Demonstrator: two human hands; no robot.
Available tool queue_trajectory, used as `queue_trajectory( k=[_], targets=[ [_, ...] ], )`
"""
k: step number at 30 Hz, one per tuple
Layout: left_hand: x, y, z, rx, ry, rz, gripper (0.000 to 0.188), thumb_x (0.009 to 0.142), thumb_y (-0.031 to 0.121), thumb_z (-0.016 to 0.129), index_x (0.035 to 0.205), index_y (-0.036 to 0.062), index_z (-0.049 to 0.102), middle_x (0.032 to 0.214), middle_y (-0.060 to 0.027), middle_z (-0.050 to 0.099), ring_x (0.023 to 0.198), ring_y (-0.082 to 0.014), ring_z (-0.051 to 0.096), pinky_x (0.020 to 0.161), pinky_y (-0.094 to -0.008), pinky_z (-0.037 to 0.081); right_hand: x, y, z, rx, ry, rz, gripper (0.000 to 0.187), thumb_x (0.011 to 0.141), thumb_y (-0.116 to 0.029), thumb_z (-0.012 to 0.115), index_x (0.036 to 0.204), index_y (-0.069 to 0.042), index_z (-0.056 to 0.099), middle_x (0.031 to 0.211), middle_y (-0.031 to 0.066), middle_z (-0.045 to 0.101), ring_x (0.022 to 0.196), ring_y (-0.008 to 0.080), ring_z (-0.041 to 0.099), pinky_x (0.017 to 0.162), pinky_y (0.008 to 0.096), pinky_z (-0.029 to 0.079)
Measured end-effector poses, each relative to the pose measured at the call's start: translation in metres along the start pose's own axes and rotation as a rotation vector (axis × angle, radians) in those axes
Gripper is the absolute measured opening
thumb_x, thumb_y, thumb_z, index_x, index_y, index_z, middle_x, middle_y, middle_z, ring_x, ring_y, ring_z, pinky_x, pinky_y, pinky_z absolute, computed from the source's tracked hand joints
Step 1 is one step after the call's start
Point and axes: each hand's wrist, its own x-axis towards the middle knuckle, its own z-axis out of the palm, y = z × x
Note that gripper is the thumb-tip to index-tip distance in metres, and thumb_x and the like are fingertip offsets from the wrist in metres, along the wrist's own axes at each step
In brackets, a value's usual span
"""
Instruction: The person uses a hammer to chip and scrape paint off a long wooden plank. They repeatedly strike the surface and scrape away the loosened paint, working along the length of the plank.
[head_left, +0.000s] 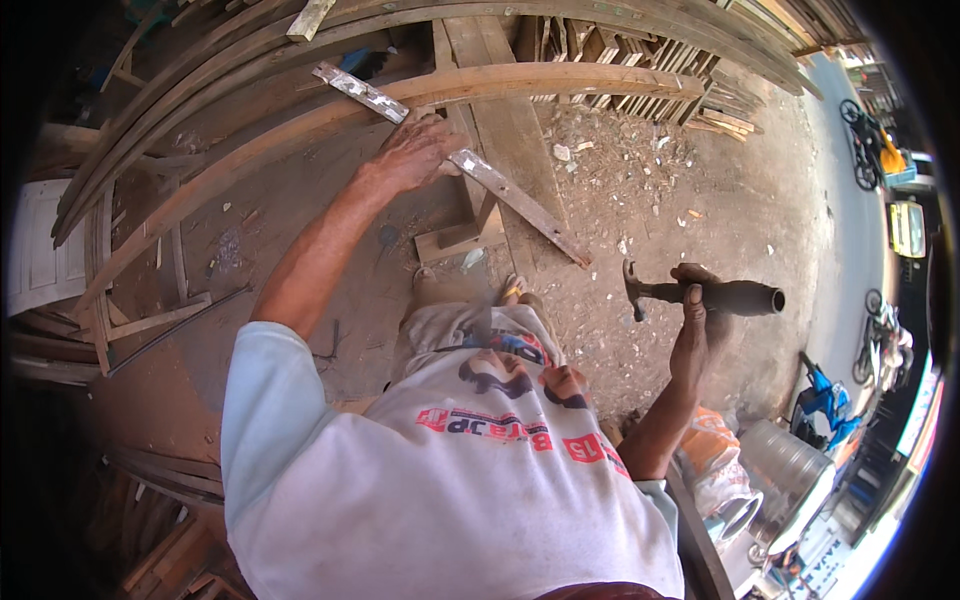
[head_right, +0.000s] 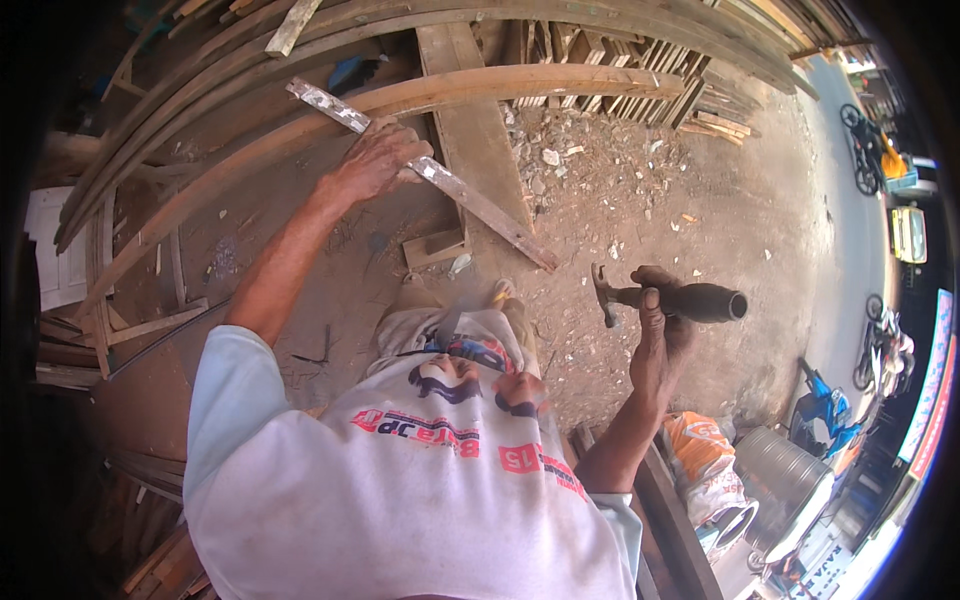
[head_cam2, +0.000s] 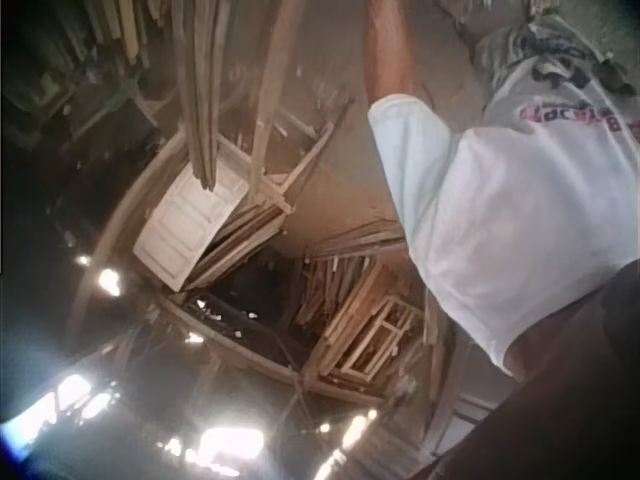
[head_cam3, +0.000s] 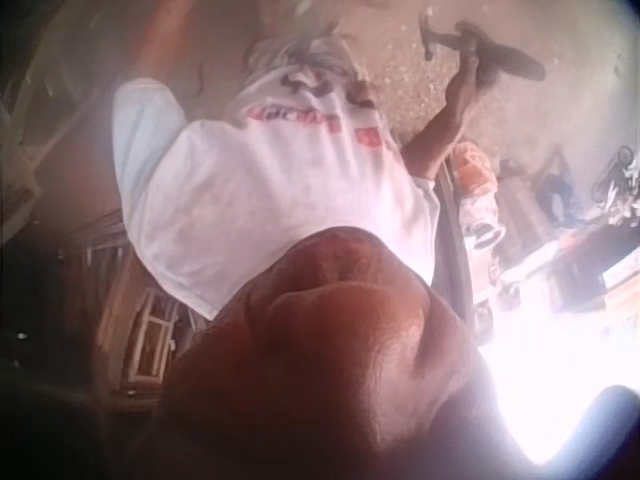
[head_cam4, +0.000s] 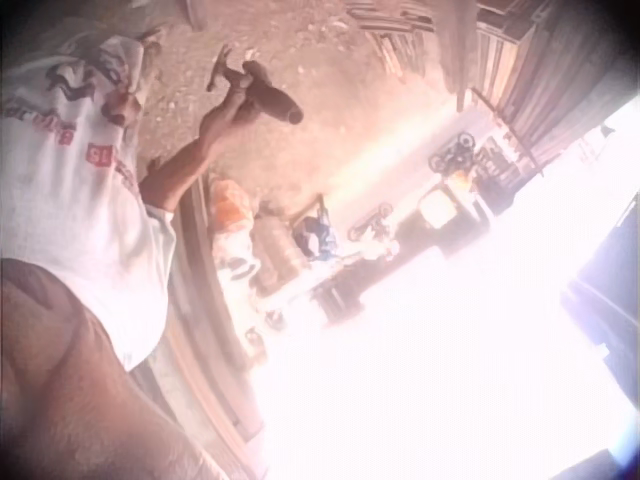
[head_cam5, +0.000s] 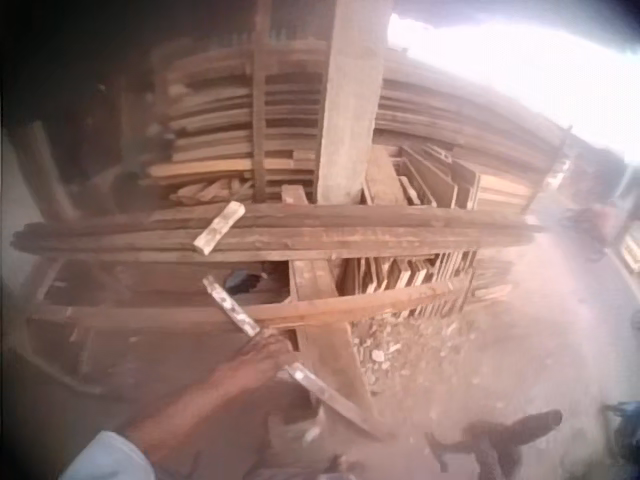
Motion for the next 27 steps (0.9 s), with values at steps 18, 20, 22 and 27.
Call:
queue_trajectory(
  k=[18,20,22,27],
  targets=[
    [-0.009,-0.061,-0.051,-0.042,-0.142,0.208,0.055,0.074,0.042,0.085,0.109,0.0048,0.066,0.093,-0.0215,0.069,0.095,-0.0422,0.067,0.084,-0.0504,0.053,0.037,-0.072,0.139,0.418,0.369,-0.093,0.021,0.096,-0.017,0.071,0.097,-0.001,0.058,0.063,0.0025,0.050,0.051,0.0117,0.047,0.049,0.0300,0.044],
    [-0.009,-0.058,-0.051,-0.051,-0.214,0.169,0.051,0.075,0.044,0.084,0.103,0.0047,0.068,0.089,-0.0213,0.069,0.092,-0.0410,0.068,0.082,-0.0501,0.054,0.041,-0.067,0.153,0.379,0.379,-0.101,0.022,0.094,-0.016,0.074,0.095,0.000,0.058,0.061,0.0033,0.052,0.049,0.0121,0.049,0.048,0.0295,0.043],
    [-0.003,-0.059,-0.052,-0.054,-0.205,0.156,0.048,0.075,0.045,0.083,0.098,0.0049,0.070,0.086,-0.0212,0.069,0.090,-0.0399,0.068,0.081,-0.0497,0.054,0.043,-0.055,0.164,0.251,0.401,-0.053,0.024,0.092,-0.015,0.077,0.095,0.000,0.059,0.061,0.0033,0.053,0.050,0.0118,0.050,0.048,0.0284,0.043],
    [0.002,-0.047,-0.063,0.005,-0.333,0.037,0.053,0.077,0.055,0.077,0.105,0.0103,0.072,0.095,-0.0145,0.074,0.096,-0.0333,0.070,0.087,-0.0466,0.054,0.065,-0.054,0.185,0.049,0.380,-0.018,0.024,0.089,-0.013,0.080,0.095,0.000,0.060,0.062,0.0020,0.056,0.052,0.0108,0.054,0.049,0.0256,0.044]
  ],
)
